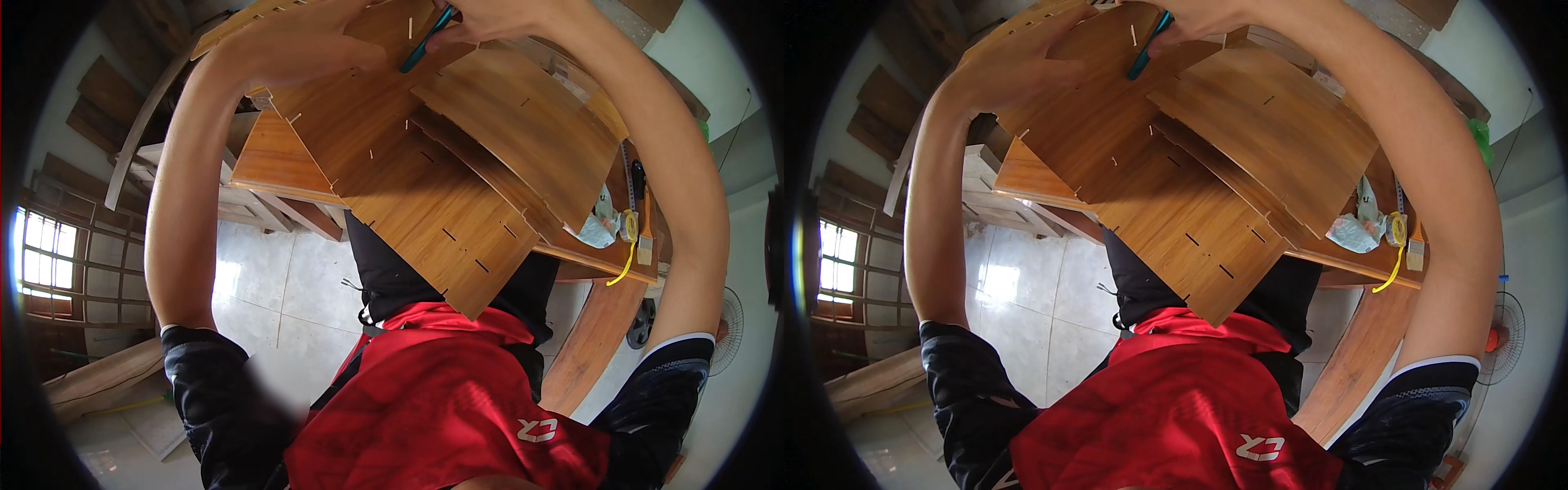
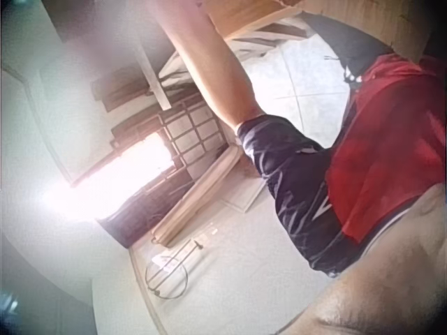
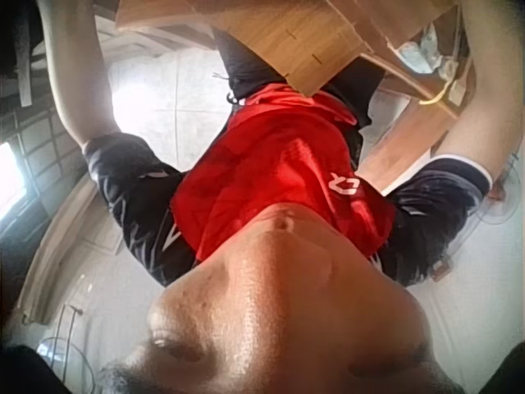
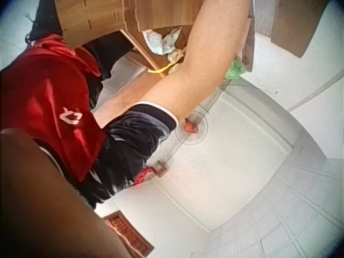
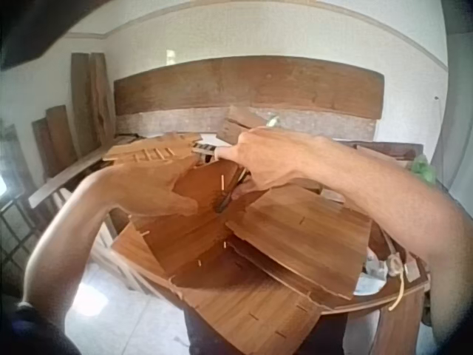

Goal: Assembling a slotted wooden storage organizer or shelf unit by hand.

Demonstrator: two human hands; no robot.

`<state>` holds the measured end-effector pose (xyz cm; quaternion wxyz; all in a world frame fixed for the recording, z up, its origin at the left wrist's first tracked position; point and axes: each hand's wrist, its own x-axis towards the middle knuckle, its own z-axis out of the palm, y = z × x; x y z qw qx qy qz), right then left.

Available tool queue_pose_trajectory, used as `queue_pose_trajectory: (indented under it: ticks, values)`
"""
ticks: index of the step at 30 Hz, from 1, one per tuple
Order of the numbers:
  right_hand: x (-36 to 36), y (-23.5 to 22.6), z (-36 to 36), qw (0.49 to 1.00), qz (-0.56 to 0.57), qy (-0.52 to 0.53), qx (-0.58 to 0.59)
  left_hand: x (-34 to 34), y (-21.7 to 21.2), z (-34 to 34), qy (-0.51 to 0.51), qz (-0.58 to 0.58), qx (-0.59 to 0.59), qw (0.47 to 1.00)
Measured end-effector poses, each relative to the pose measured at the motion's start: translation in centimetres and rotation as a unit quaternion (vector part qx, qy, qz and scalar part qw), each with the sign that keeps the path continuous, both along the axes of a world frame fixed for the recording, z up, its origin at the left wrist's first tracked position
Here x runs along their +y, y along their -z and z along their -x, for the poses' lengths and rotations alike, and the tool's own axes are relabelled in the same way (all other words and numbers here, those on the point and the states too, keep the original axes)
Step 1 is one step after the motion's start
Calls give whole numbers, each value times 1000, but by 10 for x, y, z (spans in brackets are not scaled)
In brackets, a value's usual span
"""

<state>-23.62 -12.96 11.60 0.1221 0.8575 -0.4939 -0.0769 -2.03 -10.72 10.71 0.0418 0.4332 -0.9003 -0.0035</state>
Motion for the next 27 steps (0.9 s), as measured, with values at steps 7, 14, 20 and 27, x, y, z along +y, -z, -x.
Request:
queue_pose_trajectory:
  ticks: [7,14,20,27]
  values:
    - [1,2,2,997,51,-53,28,-29,20,-7,18,-43,31,998]
    - [-25,24,24,966,194,-143,95,-47,40,-13,39,1,71,997]
    - [-24,20,26,947,226,-190,127,-43,34,-9,37,-15,67,997]
    - [-28,23,28,948,234,-165,141,-39,35,-6,59,-13,91,994]
